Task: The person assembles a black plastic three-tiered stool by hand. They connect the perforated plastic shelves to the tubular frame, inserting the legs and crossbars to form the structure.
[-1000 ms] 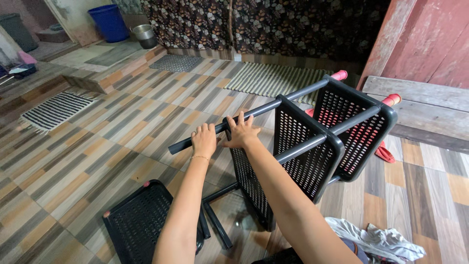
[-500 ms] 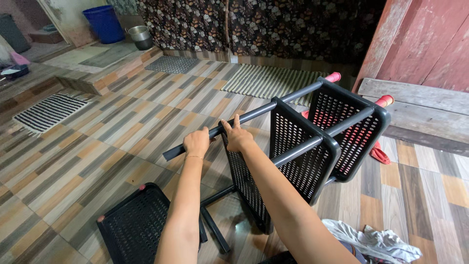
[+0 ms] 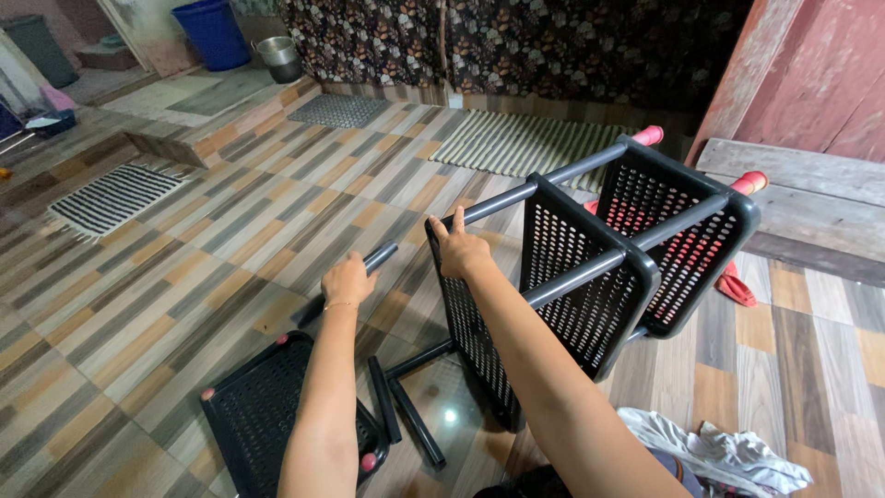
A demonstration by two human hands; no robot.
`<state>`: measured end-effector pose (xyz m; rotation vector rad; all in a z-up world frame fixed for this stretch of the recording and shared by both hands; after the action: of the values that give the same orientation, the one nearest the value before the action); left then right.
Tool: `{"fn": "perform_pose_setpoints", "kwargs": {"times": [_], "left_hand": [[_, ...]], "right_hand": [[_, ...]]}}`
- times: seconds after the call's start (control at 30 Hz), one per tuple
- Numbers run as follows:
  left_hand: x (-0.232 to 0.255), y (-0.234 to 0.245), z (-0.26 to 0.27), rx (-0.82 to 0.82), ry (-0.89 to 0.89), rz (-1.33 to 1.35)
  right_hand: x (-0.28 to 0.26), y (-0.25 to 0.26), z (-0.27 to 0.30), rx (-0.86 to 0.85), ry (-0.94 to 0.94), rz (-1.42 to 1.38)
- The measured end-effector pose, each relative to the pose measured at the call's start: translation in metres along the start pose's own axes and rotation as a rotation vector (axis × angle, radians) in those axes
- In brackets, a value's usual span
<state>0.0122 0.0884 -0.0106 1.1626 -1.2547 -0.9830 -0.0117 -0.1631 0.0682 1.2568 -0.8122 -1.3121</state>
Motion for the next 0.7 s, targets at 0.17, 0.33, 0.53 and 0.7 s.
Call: {"fn": "perform_pose_setpoints", "kwargs": {"times": [0.17,0.33,0.53,0.7], "left_hand": [[-0.047,-0.080,-0.016,0.009,0.091,0.333],[-0.078,-0.147,0.005,-0.026,0.145,0.466],[-0.090,-0.225,0.039,-0.325,0.136,0.134],[-0.095,-0.286,0.074,-0.335,0.263,0.338]], "right_hand": [[-0.004,-0.010,-0.013,-0.027,-0.074,0.147],[-0.004,-0.023,-0.027,0.133,-0.055,0.262],[-0.001,-0.025,-0.026,0.114,-0.056,0.201],[-0.004,-0.018,-0.019,0.081,-0.058,0.181]]}}
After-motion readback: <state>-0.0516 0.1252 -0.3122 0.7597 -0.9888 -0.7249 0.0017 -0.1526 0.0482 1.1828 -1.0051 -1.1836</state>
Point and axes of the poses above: each hand's wrist, its own z-axis away from the middle knuckle, its own y-axis out of the back of the hand, x = y × z, the point moved 2 cm from there along -z, towards the middle knuckle, and after that the axes turned 7 degrees about -x, right-handed, at the moved point
